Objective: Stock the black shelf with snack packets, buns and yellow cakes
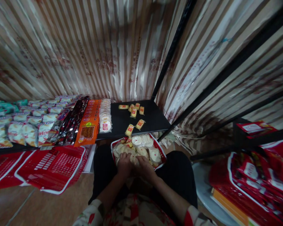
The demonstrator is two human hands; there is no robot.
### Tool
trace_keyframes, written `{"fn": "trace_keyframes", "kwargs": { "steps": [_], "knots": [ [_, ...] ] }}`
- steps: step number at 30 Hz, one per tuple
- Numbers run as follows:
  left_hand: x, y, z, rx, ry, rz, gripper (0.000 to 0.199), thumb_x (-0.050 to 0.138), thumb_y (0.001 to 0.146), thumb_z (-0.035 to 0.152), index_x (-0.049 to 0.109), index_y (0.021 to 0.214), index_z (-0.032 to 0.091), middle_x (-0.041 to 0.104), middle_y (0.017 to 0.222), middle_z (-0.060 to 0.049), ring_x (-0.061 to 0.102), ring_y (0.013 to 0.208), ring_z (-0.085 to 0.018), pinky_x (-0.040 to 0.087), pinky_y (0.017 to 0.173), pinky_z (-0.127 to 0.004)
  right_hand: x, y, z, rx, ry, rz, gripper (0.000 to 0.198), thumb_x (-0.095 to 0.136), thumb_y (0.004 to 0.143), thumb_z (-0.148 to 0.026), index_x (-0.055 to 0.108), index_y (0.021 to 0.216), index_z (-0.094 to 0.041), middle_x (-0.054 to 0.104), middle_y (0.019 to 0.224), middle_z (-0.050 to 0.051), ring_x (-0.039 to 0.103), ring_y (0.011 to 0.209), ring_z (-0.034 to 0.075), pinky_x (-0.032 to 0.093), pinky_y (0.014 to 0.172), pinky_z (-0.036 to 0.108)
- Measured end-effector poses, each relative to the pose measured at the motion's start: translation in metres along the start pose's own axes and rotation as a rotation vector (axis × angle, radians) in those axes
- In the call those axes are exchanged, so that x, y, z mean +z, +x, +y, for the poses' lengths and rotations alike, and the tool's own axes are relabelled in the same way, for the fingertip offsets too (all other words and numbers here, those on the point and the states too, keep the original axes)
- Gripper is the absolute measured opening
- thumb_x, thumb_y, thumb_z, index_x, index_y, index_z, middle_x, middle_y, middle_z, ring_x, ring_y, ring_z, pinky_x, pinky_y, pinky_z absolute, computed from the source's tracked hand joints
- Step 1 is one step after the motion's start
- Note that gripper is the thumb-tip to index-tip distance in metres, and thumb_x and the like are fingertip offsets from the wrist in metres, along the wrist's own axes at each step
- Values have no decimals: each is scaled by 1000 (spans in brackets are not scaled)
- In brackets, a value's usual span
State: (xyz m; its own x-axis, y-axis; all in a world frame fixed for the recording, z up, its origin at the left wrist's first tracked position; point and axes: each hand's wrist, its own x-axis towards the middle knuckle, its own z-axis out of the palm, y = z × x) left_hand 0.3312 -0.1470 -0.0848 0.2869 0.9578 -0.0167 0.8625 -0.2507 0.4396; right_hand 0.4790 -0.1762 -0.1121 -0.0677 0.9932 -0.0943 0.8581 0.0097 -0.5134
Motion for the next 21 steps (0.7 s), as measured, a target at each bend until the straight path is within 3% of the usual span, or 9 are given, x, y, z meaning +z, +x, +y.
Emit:
{"fn": "trace_keyframes", "kwargs": {
  "steps": [7,14,18,21],
  "knots": [
    [-2,-1,0,-20,-50,30,30,41,82,10,66,97,16,61,95,-8,53,96,-22,42,86,-32,-2,-2,-1,24,-1,22,37,49,76,-15,57,112,-13,66,104,15,62,97,25,47,87,37],
    [-13,2,4,8,-288,118,30,39,83,12,64,99,13,62,99,-10,54,99,-21,42,93,-36,-49,9,-4,165,115,200,34,42,80,-22,62,107,-15,70,86,10,65,81,22,48,76,32],
    [-21,11,11,-170,-693,69,26,47,81,18,61,103,14,63,106,-10,58,96,-20,44,92,-38,-69,18,-16,198,419,208,25,44,76,-26,63,88,-15,69,78,8,63,71,19,48,67,30],
    [-22,17,13,-320,-929,-14,28,52,79,21,58,105,14,66,95,-8,62,82,-17,52,77,-33,-75,24,-30,241,748,170,22,50,71,-33,59,81,-16,67,71,5,60,61,17,48,56,27]
  ]
}}
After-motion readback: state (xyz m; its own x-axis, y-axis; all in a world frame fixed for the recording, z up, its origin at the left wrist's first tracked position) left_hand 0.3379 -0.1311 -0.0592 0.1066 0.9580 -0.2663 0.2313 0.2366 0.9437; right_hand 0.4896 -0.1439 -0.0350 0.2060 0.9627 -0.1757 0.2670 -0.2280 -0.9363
